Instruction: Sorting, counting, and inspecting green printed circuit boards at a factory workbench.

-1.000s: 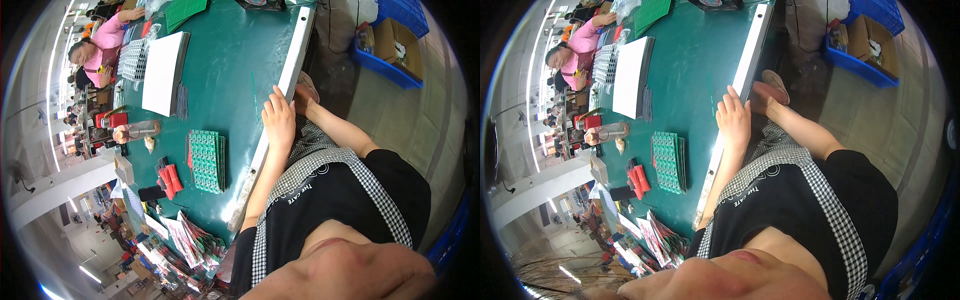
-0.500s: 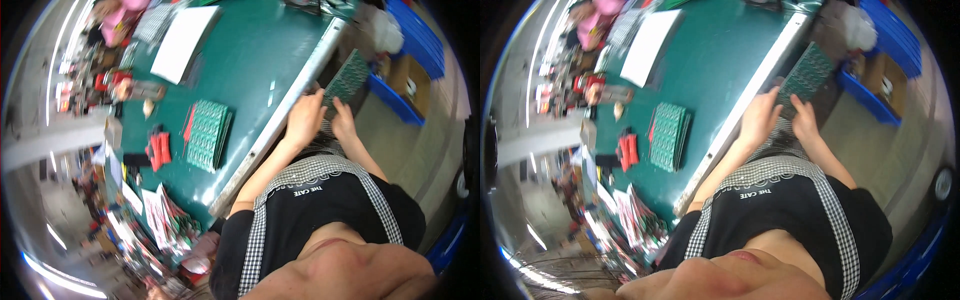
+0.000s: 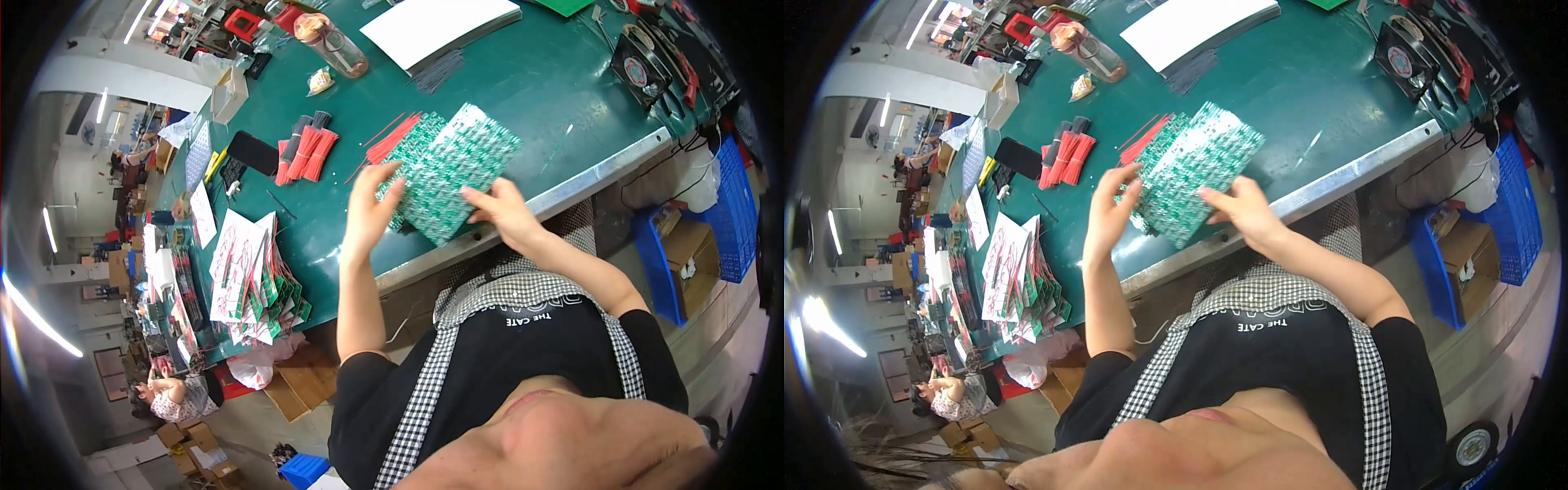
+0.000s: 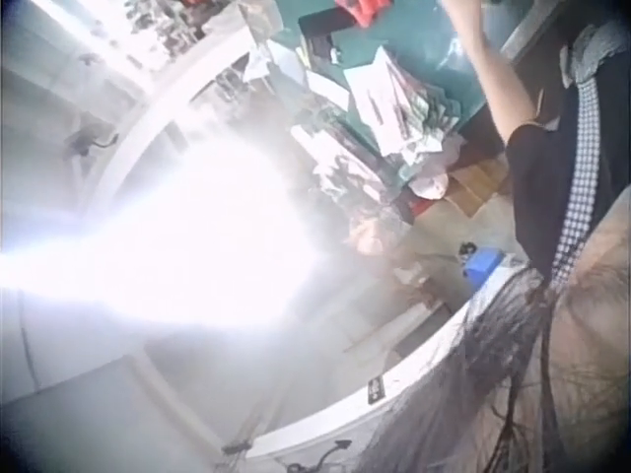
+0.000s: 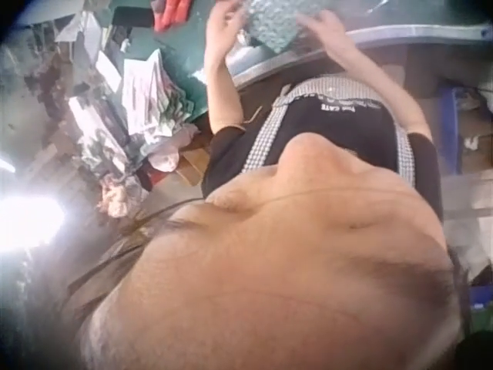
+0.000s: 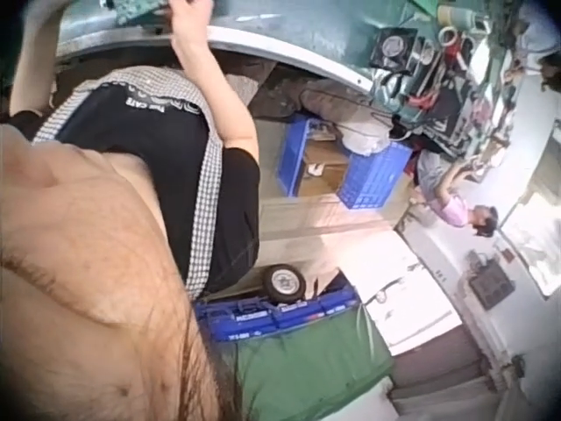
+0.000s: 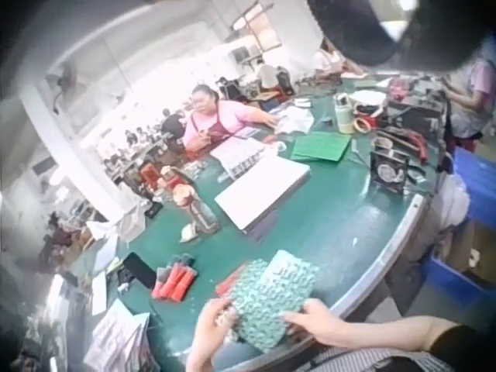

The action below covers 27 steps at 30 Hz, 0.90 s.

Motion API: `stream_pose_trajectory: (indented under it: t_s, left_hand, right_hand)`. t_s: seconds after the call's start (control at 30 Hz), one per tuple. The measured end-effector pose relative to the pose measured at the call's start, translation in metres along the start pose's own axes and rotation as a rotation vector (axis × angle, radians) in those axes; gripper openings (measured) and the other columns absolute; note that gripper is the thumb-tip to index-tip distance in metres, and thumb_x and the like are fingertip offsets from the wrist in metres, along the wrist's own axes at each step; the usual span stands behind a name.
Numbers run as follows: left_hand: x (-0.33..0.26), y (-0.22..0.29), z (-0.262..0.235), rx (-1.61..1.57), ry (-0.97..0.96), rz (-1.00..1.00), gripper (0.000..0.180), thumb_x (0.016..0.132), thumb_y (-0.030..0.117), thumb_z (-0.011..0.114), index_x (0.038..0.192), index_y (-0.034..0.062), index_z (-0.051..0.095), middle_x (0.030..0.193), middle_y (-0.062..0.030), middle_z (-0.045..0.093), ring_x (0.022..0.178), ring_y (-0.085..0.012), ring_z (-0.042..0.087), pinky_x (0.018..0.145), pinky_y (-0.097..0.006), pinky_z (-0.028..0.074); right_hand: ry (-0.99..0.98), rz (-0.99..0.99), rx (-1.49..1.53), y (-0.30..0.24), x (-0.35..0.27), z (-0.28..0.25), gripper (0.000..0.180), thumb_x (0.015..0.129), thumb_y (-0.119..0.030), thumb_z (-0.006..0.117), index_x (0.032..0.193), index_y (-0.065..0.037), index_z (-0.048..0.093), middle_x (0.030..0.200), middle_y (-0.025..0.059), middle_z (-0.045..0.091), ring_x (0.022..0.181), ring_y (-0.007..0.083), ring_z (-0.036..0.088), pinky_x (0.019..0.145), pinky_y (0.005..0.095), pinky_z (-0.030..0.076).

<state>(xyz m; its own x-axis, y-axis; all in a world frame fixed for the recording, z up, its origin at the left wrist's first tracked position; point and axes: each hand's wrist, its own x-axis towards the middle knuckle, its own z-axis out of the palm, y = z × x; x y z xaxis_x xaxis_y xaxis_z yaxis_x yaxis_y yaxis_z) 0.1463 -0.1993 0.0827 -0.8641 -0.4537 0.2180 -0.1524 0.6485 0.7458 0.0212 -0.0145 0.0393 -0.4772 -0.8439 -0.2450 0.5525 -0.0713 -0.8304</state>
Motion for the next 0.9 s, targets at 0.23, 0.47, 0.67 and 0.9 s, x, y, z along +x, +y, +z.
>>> stream_pose_trajectory:
  t_s: [0.23, 0.47, 0.67, 0.9]
  left_hand:
    - [0.043, -0.033, -0.016, 0.345, -0.429, -0.475, 0.074, 0.073, 0.061, 0.055, 0.107, -0.0046, 0.055, 0.109, -0.0266, 0.054, 0.106, -0.0343, 0.052, 0.085, -0.040, 0.043]
    - [0.063, -0.080, 0.001, 0.309, -0.467, -0.319, 0.076, 0.069, 0.057, 0.064, 0.107, -0.0086, 0.054, 0.098, -0.0221, 0.061, 0.094, -0.0264, 0.059, 0.080, -0.036, 0.046]
    - [0.066, -0.051, -0.006, 0.016, -0.623, -0.376, 0.065, 0.076, 0.046, 0.064, 0.116, -0.0025, 0.051, 0.106, -0.0147, 0.060, 0.096, -0.0215, 0.058, 0.085, -0.031, 0.043]
    - [0.028, 0.013, 0.002, 0.373, -0.201, -0.138, 0.056, 0.069, 0.041, 0.068, 0.094, -0.0038, 0.046, 0.091, -0.0232, 0.059, 0.083, -0.0364, 0.059, 0.074, -0.042, 0.046]
  right_hand:
    - [-0.092, 0.367, -0.313, 0.014, 0.023, 0.000, 0.056, 0.082, -0.040, 0.059, 0.105, 0.010, 0.051, 0.102, 0.0220, 0.058, 0.091, 0.0267, 0.062, 0.070, 0.0303, 0.052]
    - [-0.007, 0.377, 0.228, 0.021, 0.034, 0.014, 0.040, 0.081, -0.024, 0.060, 0.114, -0.005, 0.049, 0.113, 0.0110, 0.054, 0.104, 0.0263, 0.050, 0.092, 0.0479, 0.034]
    - [0.090, 0.394, 0.326, 0.017, 0.046, 0.026, 0.040, 0.083, -0.022, 0.058, 0.116, -0.004, 0.047, 0.115, 0.0110, 0.052, 0.105, 0.0272, 0.051, 0.094, 0.0477, 0.037]
    - [0.069, 0.335, 0.399, 0.018, 0.036, 0.020, 0.038, 0.081, -0.015, 0.062, 0.116, -0.009, 0.048, 0.111, 0.0061, 0.054, 0.104, 0.0214, 0.051, 0.093, 0.0430, 0.037]
